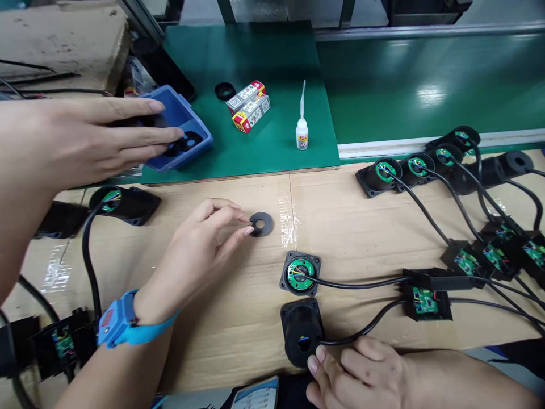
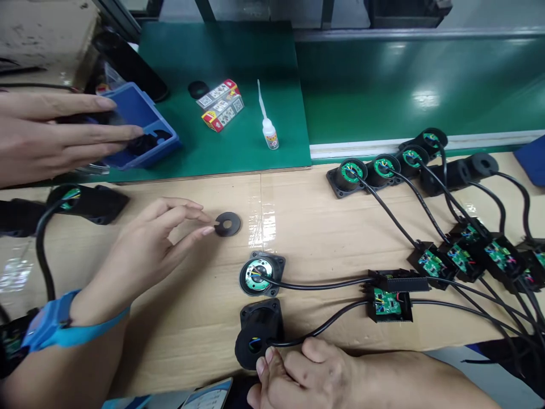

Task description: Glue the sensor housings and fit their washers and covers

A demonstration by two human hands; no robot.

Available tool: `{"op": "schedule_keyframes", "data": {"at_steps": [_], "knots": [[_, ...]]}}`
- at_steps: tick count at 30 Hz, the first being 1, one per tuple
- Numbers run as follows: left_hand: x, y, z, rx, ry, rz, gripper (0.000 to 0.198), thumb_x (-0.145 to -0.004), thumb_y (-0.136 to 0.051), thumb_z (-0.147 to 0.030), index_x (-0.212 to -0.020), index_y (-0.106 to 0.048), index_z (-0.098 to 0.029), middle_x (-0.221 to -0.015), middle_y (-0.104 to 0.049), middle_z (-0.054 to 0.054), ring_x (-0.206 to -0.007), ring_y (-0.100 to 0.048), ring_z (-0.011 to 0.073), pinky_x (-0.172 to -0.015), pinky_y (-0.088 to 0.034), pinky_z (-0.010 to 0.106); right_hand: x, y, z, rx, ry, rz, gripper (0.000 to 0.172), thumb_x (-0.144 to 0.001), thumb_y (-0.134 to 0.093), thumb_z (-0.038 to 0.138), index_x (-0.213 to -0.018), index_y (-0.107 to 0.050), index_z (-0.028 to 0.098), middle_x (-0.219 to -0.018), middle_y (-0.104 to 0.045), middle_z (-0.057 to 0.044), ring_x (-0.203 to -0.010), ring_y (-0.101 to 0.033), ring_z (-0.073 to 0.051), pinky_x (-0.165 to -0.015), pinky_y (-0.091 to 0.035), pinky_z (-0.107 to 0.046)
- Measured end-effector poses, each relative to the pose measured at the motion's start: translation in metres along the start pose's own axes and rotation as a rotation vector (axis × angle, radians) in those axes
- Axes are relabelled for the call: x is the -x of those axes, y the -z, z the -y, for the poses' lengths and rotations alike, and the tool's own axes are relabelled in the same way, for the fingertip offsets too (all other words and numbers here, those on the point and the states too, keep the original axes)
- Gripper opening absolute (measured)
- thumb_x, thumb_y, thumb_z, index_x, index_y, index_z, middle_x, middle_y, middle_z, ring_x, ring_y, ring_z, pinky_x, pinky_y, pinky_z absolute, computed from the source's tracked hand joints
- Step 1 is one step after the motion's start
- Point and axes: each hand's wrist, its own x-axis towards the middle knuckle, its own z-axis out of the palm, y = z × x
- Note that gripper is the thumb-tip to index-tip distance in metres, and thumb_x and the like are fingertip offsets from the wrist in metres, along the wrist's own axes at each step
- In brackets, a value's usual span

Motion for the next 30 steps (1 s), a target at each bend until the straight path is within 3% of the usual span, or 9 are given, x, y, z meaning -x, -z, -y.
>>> {"op": "schedule_keyframes", "data": {"at_steps": [5, 7, 9, 13, 16, 19, 22, 25, 30], "knots": [[-0.019, -0.002, 0.005, -0.056, -0.112, 0.226, 0.034, -0.1, -0.056, -0.042, -0.124, -0.063, -0.02, -0.135, -0.063, 0.015, -0.127, -0.061, 0.0337, -0.107, -0.053, 0.053, 0.003, -0.001, 0.0, -0.016, 0.025, -0.009, 0.013, -0.09, -0.077, 0.032, -0.089, -0.08, 0.019, -0.081, -0.074, 0.006, -0.074, -0.063, -0.007, -0.052, -0.037, -0.027], [-0.023, -0.001, 0.003, -0.016, -0.212, 0.352, 0.031, -0.102, -0.046, -0.031, -0.128, -0.062, -0.023, -0.147, -0.058, 0.012, -0.137, -0.056, 0.0305, -0.112, -0.05, 0.05, 0.005, -0.001, 0.0, -0.024, 0.043, 0.001, 0.013, -0.088, -0.079, 0.032, -0.09, -0.08, 0.019, -0.081, -0.073, 0.005, -0.075, -0.063, -0.007, -0.052, -0.036, -0.028], [-0.023, 0.001, 0.001, 0.01, -0.244, 0.421, 0.032, -0.103, -0.04, -0.027, -0.123, -0.065, -0.024, -0.141, -0.064, 0.009, -0.131, -0.061, 0.0268, -0.11, -0.052, 0.046, 0.006, -0.001, 0.0, -0.027, 0.043, 0.018, 0.015, -0.087, -0.08, 0.033, -0.091, -0.08, 0.018, -0.083, -0.073, 0.004, -0.075, -0.062, -0.008, -0.053, -0.035, -0.029], [-0.003, 0.003, 0.0, -0.041, -0.107, 0.358, 0.034, -0.103, -0.05, -0.044, -0.122, -0.068, -0.023, -0.109, -0.075, 0.008, -0.088, -0.074, 0.0258, -0.079, -0.061, 0.041, 0.006, -0.002, 0.001, -0.032, 0.028, 0.023, 0.014, -0.089, -0.078, 0.031, -0.094, -0.08, 0.018, -0.084, -0.073, 0.003, -0.076, -0.064, -0.009, -0.054, -0.035, -0.029], [0.016, 0.004, -0.003, -0.08, -0.072, 0.323, 0.032, -0.103, -0.051, -0.039, -0.127, -0.067, -0.024, -0.093, -0.073, 0.006, -0.072, -0.069, 0.023, -0.063, -0.055, 0.035, 0.005, -0.002, 0.001, -0.031, 0.017, -0.007, 0.013, -0.089, -0.077, 0.031, -0.091, -0.08, 0.019, -0.082, -0.073, 0.004, -0.073, -0.063, -0.009, -0.053, -0.035, -0.029], [0.023, 0.003, -0.006, -0.142, -0.099, 0.26, 0.027, -0.103, -0.047, -0.029, -0.111, -0.073, -0.024, -0.095, -0.069, 0.009, -0.083, -0.068, 0.0255, -0.072, -0.058, 0.04, 0.006, -0.002, 0.0, -0.033, 0.03, 0.002, 0.014, -0.088, -0.08, 0.031, -0.092, -0.08, 0.018, -0.084, -0.074, 0.003, -0.074, -0.062, -0.01, -0.055, -0.037, -0.029], [0.021, -0.002, -0.006, -0.153, -0.168, 0.196, 0.027, -0.102, -0.053, -0.036, -0.09, -0.071, -0.02, -0.121, -0.067, 0.016, -0.113, -0.066, 0.0344, -0.091, -0.06, 0.053, 0.006, -0.002, 0.001, -0.041, 0.047, 0.008, 0.017, -0.085, -0.082, 0.032, -0.093, -0.079, 0.017, -0.086, -0.074, 0.001, -0.077, -0.062, -0.011, -0.056, -0.037, -0.029], [0.027, -0.008, -0.002, -0.163, -0.138, 0.164, 0.037, -0.103, -0.052, -0.044, -0.079, -0.066, -0.019, -0.125, -0.07, 0.017, -0.111, -0.07, 0.0356, -0.089, -0.062, 0.055, 0.007, -0.002, 0.001, -0.025, 0.041, -0.006, 0.017, -0.086, -0.082, 0.035, -0.092, -0.078, 0.019, -0.084, -0.073, 0.001, -0.074, -0.061, -0.011, -0.055, -0.035, -0.029], [0.049, -0.008, 0.008, -0.097, -0.143, 0.15, 0.036, -0.102, -0.055, -0.052, -0.098, -0.071, -0.02, -0.116, -0.076, 0.013, -0.103, -0.075, 0.0337, -0.085, -0.065, 0.053, 0.013, -0.005, 0.003, -0.004, 0.035, -0.01, 0.018, -0.086, -0.081, 0.035, -0.096, -0.076, 0.021, -0.09, -0.075, 0.001, -0.079, -0.063, -0.011, -0.056, -0.036, -0.028]]}}
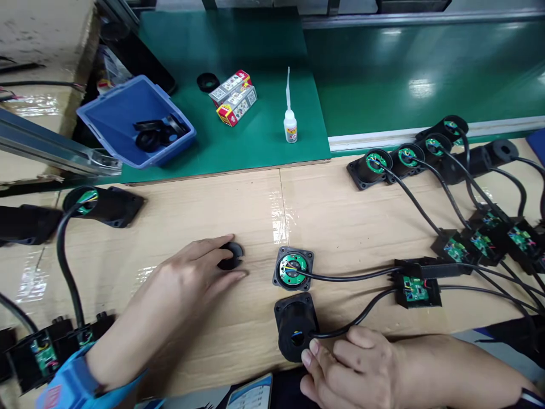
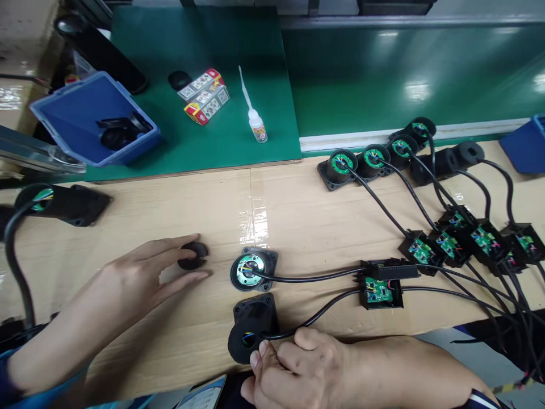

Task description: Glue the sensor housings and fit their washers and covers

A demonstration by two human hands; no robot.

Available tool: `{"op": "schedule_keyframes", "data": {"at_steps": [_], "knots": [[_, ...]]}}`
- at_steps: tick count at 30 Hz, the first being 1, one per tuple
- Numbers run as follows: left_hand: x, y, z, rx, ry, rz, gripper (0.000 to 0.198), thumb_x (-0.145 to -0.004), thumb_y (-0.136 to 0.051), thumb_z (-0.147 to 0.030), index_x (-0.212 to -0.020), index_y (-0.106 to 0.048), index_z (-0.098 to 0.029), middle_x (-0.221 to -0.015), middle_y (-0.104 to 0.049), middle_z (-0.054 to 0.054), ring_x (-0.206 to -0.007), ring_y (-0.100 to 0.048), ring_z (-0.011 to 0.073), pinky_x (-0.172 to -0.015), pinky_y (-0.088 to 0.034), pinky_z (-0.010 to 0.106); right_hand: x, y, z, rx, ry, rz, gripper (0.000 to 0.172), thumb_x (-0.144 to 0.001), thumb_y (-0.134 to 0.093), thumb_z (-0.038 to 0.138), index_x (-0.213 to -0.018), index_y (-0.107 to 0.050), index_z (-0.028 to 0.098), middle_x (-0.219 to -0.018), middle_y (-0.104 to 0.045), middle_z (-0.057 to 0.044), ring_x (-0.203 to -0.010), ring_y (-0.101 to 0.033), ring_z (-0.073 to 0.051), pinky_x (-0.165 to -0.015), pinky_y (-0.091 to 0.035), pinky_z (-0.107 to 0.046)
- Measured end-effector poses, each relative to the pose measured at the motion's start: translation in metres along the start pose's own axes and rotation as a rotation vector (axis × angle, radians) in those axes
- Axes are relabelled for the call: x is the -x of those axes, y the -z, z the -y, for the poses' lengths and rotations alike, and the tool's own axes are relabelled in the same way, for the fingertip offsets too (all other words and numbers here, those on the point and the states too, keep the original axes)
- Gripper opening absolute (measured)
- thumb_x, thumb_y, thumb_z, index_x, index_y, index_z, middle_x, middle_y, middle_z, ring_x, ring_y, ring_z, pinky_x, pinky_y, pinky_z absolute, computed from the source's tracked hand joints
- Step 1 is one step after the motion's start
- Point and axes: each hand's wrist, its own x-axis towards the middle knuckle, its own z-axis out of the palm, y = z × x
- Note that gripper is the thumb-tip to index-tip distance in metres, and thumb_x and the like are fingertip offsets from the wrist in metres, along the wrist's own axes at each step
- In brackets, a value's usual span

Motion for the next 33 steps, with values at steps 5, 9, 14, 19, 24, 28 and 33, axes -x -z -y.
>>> {"op": "schedule_keyframes", "data": {"at_steps": [5, 9, 14, 19, 24, 28, 33], "knots": [[0.001, 0.018, -0.017, 0.107, 0.0, -0.076, 0.026, -0.101, -0.058, -0.049, -0.109, -0.068, -0.026, -0.113, -0.079, 0.005, -0.096, -0.078, 0.0269, -0.082, -0.068, 0.043, -0.001, -0.002, 0.002, -0.016, -0.016, -0.006, 0.015, -0.086, -0.081, 0.033, -0.091, -0.077, 0.02, -0.087, -0.074, 0.001, -0.078, -0.061, -0.011, -0.055, -0.034, -0.028], [-0.019, 0.037, -0.046, 0.308, -0.006, -0.013, 0.039, -0.098, -0.063, -0.053, -0.129, -0.062, -0.03, -0.127, -0.075, 0.002, -0.096, -0.079, 0.0232, -0.074, -0.069, 0.034, -0.006, -0.004, 0.001, -0.016, -0.053, -0.053, 0.009, -0.085, -0.079, 0.027, -0.083, -0.077, 0.018, -0.083, -0.072, 0.003, -0.072, -0.058, -0.01, -0.053, -0.031, -0.029], [-0.048, 0.037, -0.063, 0.377, -0.193, 0.088, 0.04, -0.1, -0.062, -0.044, -0.138, -0.062, -0.031, -0.128, -0.072, 0.002, -0.111, -0.074, 0.0209, -0.097, -0.065, 0.033, -0.013, 0.001, -0.006, -0.045, -0.026, -0.053, 0.011, -0.086, -0.078, 0.029, -0.083, -0.077, 0.018, -0.079, -0.07, 0.004, -0.071, -0.06, -0.009, -0.051, -0.032, -0.028], [-0.058, 0.026, -0.066, 0.351, -0.224, 0.077, 0.042, -0.099, -0.063, -0.043, -0.139, -0.062, -0.029, -0.122, -0.071, 0.004, -0.109, -0.073, 0.0212, -0.095, -0.065, 0.034, -0.017, 0.004, -0.009, -0.045, -0.043, -0.053, 0.012, -0.086, -0.079, 0.032, -0.082, -0.078, 0.021, -0.078, -0.07, 0.006, -0.07, -0.059, -0.007, -0.049, -0.032, -0.026], [-0.054, 0.021, -0.07, 0.234, -0.21, 0.097, 0.05, -0.1, -0.058, -0.053, -0.141, -0.06, -0.026, -0.12, -0.068, 0.006, -0.105, -0.073, 0.0222, -0.092, -0.066, 0.036, -0.011, 0.0, -0.005, -0.023, -0.065, -0.065, 0.016, -0.082, -0.084, 0.037, -0.083, -0.078, 0.022, -0.08, -0.07, 0.006, -0.072, -0.058, -0.007, -0.049, -0.031, -0.026], [-0.053, 0.022, -0.071, 0.243, -0.2, 0.099, 0.049, -0.1, -0.058, -0.052, -0.143, -0.059, -0.029, -0.12, -0.069, 0.005, -0.106, -0.073, 0.0225, -0.091, -0.066, 0.036, -0.01, -0.002, -0.004, -0.026, -0.062, -0.08, 0.019, -0.081, -0.084, 0.037, -0.083, -0.077, 0.02, -0.082, -0.07, 0.004, -0.074, -0.058, -0.008, -0.05, -0.03, -0.027], [-0.056, 0.023, -0.07, 0.265, -0.243, 0.079, 0.045, -0.102, -0.056, -0.048, -0.141, -0.06, -0.026, -0.113, -0.07, 0.005, -0.097, -0.073, 0.0212, -0.081, -0.065, 0.033, -0.009, -0.002, -0.005, -0.023, -0.063, -0.053, 0.02, -0.082, -0.084, 0.04, -0.085, -0.077, 0.022, -0.083, -0.071, 0.005, -0.074, -0.057, -0.007, -0.05, -0.033, -0.025]]}}
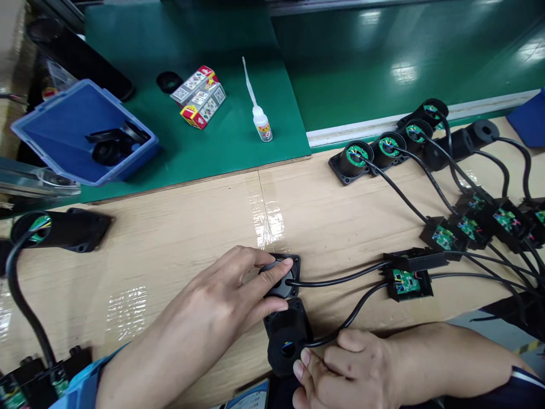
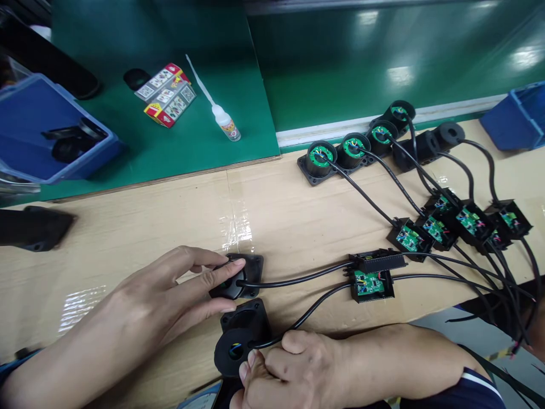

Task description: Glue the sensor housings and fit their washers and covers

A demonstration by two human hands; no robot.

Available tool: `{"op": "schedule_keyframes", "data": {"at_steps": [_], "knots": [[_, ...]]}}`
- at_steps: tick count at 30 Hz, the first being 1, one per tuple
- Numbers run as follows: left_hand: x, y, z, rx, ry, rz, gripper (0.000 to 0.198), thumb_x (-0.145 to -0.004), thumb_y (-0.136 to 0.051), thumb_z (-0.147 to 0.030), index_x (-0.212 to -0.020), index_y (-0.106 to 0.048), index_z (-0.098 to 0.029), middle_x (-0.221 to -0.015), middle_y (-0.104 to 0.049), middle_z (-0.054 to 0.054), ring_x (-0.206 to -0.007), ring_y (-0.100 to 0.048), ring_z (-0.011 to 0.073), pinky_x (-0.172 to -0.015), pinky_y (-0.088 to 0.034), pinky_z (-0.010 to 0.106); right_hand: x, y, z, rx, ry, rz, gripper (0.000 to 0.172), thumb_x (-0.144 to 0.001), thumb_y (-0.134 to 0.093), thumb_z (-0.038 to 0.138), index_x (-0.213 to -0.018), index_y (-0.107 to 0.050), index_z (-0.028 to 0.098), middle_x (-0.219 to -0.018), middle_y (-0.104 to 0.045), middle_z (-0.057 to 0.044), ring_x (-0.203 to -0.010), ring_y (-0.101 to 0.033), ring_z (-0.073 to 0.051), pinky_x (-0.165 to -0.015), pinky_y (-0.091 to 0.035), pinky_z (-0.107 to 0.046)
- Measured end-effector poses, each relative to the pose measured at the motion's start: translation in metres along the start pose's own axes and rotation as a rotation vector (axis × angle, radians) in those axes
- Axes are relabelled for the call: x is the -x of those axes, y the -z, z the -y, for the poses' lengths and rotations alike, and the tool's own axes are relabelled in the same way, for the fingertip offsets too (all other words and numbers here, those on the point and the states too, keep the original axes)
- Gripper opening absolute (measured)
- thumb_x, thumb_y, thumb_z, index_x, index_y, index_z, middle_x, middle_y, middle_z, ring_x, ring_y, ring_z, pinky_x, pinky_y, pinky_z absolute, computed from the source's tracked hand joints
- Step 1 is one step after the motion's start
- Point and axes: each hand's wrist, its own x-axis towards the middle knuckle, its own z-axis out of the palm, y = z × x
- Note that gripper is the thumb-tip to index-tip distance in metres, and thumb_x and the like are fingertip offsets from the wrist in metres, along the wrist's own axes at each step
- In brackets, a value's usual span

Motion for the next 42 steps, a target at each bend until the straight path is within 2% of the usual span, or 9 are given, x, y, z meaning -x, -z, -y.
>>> {"op": "schedule_keyframes", "data": {"at_steps": [4, 10, 14, 17, 23, 26, 30, 35, 42], "knots": [[0.001, -0.004, 0.0, -0.059, 0.01, 0.043, 0.043, -0.104, -0.05, -0.05, -0.136, -0.063, -0.024, -0.11, -0.069, 0.006, -0.095, -0.071, 0.0222, -0.08, -0.063, 0.036, 0.0, 0.0, 0.001, 0.005, -0.001, 0.005, 0.019, -0.082, -0.084, 0.041, -0.084, -0.078, 0.022, -0.082, -0.071, 0.006, -0.07, -0.058, -0.007, -0.048, -0.033, -0.025], [0.007, -0.012, -0.005, -0.195, -0.049, 0.126, 0.046, -0.109, -0.033, -0.043, -0.143, -0.059, -0.025, -0.111, -0.07, 0.011, -0.106, -0.065, 0.034, -0.087, -0.058, 0.054, -0.014, 0.017, -0.007, -0.027, -0.066, -0.013, 0.013, -0.091, -0.072, 0.03, -0.089, -0.082, 0.022, -0.086, -0.076, 0.005, -0.063, -0.053, -0.007, -0.049, -0.032, -0.027], [0.014, -0.017, -0.004, -0.228, -0.082, 0.122, 0.048, -0.109, -0.037, -0.04, -0.151, -0.049, -0.02, -0.115, -0.067, 0.013, -0.108, -0.063, 0.0324, -0.092, -0.056, 0.051, -0.033, 0.029, -0.02, 0.08, -0.113, 0.105, 0.046, -0.101, -0.058, 0.051, -0.116, -0.078, 0.012, -0.119, -0.078, -0.007, -0.069, -0.059, -0.013, -0.058, -0.042, -0.031], [0.02, -0.021, -0.003, -0.213, -0.048, 0.083, 0.051, -0.107, -0.045, -0.043, -0.153, -0.046, -0.022, -0.116, -0.065, 0.012, -0.107, -0.062, 0.0303, -0.092, -0.056, 0.047, -0.04, 0.024, -0.024, 0.146, -0.156, 0.177, 0.067, -0.103, -0.044, 0.065, -0.119, -0.075, 0.008, -0.121, -0.077, -0.009, -0.081, -0.065, -0.018, -0.067, -0.047, -0.034], [0.018, -0.017, 0.002, -0.247, -0.064, 0.078, 0.049, -0.101, -0.058, -0.036, -0.148, -0.051, -0.023, -0.12, -0.064, 0.013, -0.108, -0.062, 0.0304, -0.085, -0.059, 0.046, -0.043, 0.013, -0.023, 0.142, -0.196, 0.219, 0.052, -0.106, -0.043, 0.053, -0.106, -0.075, 0.012, -0.107, -0.079, -0.008, -0.074, -0.067, -0.017, -0.067, -0.046, -0.035], [0.015, -0.017, 0.012, -0.049, -0.062, 0.037, 0.044, -0.101, -0.056, -0.033, -0.144, -0.057, -0.028, -0.136, -0.059, 0.013, -0.125, -0.059, 0.0315, -0.098, -0.057, 0.048, -0.048, 0.013, -0.024, 0.13, -0.222, 0.234, 0.042, -0.103, -0.047, 0.047, -0.103, -0.073, 0.014, -0.102, -0.08, -0.006, -0.071, -0.07, -0.016, -0.069, -0.047, -0.034], [0.015, -0.033, 0.023, 0.238, 0.044, -0.013, 0.037, -0.106, -0.047, -0.022, -0.136, -0.064, -0.032, -0.139, -0.063, 0.006, -0.131, -0.059, 0.0225, -0.109, -0.051, 0.04, -0.051, 0.014, -0.025, 0.117, -0.204, 0.229, 0.033, -0.098, -0.05, 0.037, -0.104, -0.072, 0.013, -0.101, -0.08, -0.004, -0.07, -0.071, -0.015, -0.068, -0.051, -0.035], [0.02, -0.05, 0.025, 0.373, 0.091, -0.01, 0.035, -0.108, -0.043, -0.026, -0.135, -0.065, -0.034, -0.134, -0.065, 0.004, -0.133, -0.057, 0.0205, -0.11, -0.046, 0.04, -0.049, 0.015, -0.025, 0.109, -0.185, 0.254, 0.03, -0.096, -0.052, 0.033, -0.104, -0.073, 0.013, -0.102, -0.08, -0.005, -0.07, -0.072, -0.016, -0.066, -0.053, -0.035], [0.017, -0.048, 0.028, 0.376, 0.09, 0.011, 0.036, -0.109, -0.041, -0.035, -0.136, -0.065, -0.036, -0.131, -0.068, 0.004, -0.127, -0.059, 0.0228, -0.107, -0.042, 0.044, -0.048, 0.025, -0.04, -0.073, -0.181, 0.312, 0.037, -0.095, -0.045, 0.019, -0.124, -0.065, 0.01, -0.098, -0.077, -0.005, -0.077, -0.072, -0.018, -0.065, -0.054, -0.033]]}}
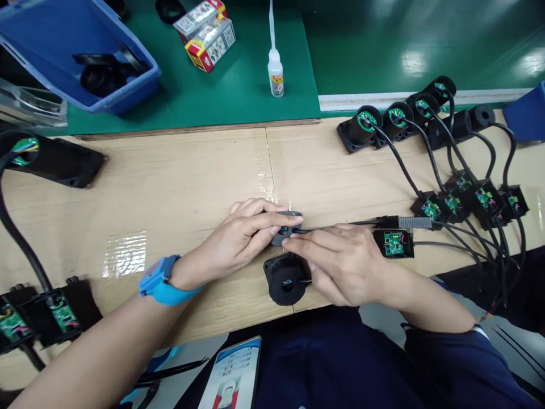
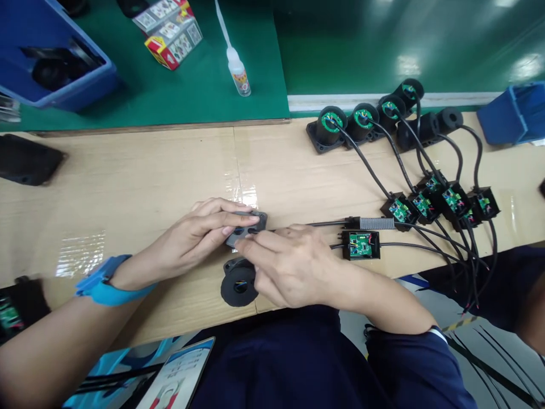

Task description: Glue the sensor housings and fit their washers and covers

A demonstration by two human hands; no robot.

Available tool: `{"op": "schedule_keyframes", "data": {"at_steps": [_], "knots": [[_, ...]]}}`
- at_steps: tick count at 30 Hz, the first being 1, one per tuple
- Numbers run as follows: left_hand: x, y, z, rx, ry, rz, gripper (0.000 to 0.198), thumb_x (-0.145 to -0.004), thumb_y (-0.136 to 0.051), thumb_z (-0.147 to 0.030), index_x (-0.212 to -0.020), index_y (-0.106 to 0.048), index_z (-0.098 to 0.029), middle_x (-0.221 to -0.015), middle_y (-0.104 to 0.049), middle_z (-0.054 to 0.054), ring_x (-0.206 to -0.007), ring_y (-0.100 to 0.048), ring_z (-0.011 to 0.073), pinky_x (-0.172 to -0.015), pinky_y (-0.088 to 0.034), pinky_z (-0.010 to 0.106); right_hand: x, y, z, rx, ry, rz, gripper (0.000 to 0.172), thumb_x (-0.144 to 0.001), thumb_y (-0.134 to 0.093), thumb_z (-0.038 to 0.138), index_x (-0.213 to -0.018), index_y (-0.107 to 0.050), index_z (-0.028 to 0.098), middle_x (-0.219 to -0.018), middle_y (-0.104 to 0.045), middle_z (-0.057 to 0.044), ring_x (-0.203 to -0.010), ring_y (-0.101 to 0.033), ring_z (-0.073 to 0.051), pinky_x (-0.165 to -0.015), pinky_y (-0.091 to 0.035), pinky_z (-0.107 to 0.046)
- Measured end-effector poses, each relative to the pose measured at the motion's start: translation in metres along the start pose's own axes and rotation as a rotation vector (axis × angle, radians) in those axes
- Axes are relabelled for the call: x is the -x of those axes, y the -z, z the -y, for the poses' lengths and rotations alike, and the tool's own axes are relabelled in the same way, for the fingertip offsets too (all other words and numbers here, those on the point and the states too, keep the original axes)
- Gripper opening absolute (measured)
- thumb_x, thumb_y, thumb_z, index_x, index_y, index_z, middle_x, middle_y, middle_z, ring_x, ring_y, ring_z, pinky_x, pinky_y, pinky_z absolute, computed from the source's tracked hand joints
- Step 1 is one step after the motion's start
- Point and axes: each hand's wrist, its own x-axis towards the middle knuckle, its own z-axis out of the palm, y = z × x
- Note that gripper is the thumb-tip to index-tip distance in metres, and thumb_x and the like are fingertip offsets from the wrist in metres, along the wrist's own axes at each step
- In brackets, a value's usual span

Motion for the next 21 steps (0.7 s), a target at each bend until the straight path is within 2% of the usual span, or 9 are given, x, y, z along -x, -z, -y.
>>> {"op": "schedule_keyframes", "data": {"at_steps": [3, 7, 15, 19, 21], "knots": [[-0.0008, 0.0, -0.0016, -0.011, 0.001, 0.008, 0.036, -0.108, -0.043, -0.032, -0.136, -0.065, -0.036, -0.13, -0.069, 0.003, -0.127, -0.059, 0.0236, -0.107, -0.042, 0.045, 0.001, 0.0051, -0.0026, -0.015, 0.001, 0.05, 0.042, -0.09, -0.041, 0.013, -0.126, -0.062, 0.01, -0.093, -0.075, -0.004, -0.073, -0.068, -0.018, -0.066, -0.054, -0.033], [-0.0011, 0.0001, -0.0056, -0.046, 0.003, 0.006, 0.035, -0.108, -0.044, -0.03, -0.136, -0.065, -0.036, -0.129, -0.069, 0.002, -0.126, -0.06, 0.0239, -0.107, -0.042, 0.047, 0.0011, 0.0064, 0.0006, 0.037, -0.017, 0.099, 0.036, -0.088, -0.044, 0.016, -0.119, -0.062, 0.013, -0.093, -0.074, -0.004, -0.069, -0.066, -0.019, -0.063, -0.05, -0.035], [0.0005, 0.0036, -0.0072, -0.139, -0.008, 0.018, 0.036, -0.107, -0.044, -0.028, -0.137, -0.063, -0.035, -0.139, -0.065, 0.002, -0.137, -0.055, 0.0256, -0.115, -0.04, 0.051, 0.0002, 0.0041, 0.0004, 0.025, -0.032, 0.08, 0.029, -0.086, -0.044, 0.018, -0.11, -0.062, 0.015, -0.09, -0.074, -0.002, -0.069, -0.064, -0.019, -0.061, -0.045, -0.035], [0.0003, 0.003, -0.0031, -0.164, -0.015, 0.017, 0.035, -0.107, -0.044, -0.028, -0.137, -0.062, -0.036, -0.142, -0.064, 0.001, -0.145, -0.048, 0.0252, -0.12, -0.035, 0.05, 0.0012, 0.005, 0.0004, 0.025, -0.022, 0.098, 0.03, -0.087, -0.045, 0.019, -0.113, -0.06, 0.015, -0.092, -0.074, -0.002, -0.07, -0.064, -0.019, -0.06, -0.045, -0.036], [0.0005, 0.0014, -0.0024, -0.154, -0.018, 0.007, 0.036, -0.107, -0.044, -0.028, -0.137, -0.062, -0.035, -0.143, -0.064, 0.001, -0.146, -0.047, 0.0244, -0.122, -0.034, 0.049, 0.0022, 0.0053, 0.0023, 0.042, -0.012, 0.125, 0.033, -0.089, -0.046, 0.022, -0.118, -0.058, 0.014, -0.1, -0.075, -0.004, -0.071, -0.066, -0.02, -0.06, -0.046, -0.037]]}}
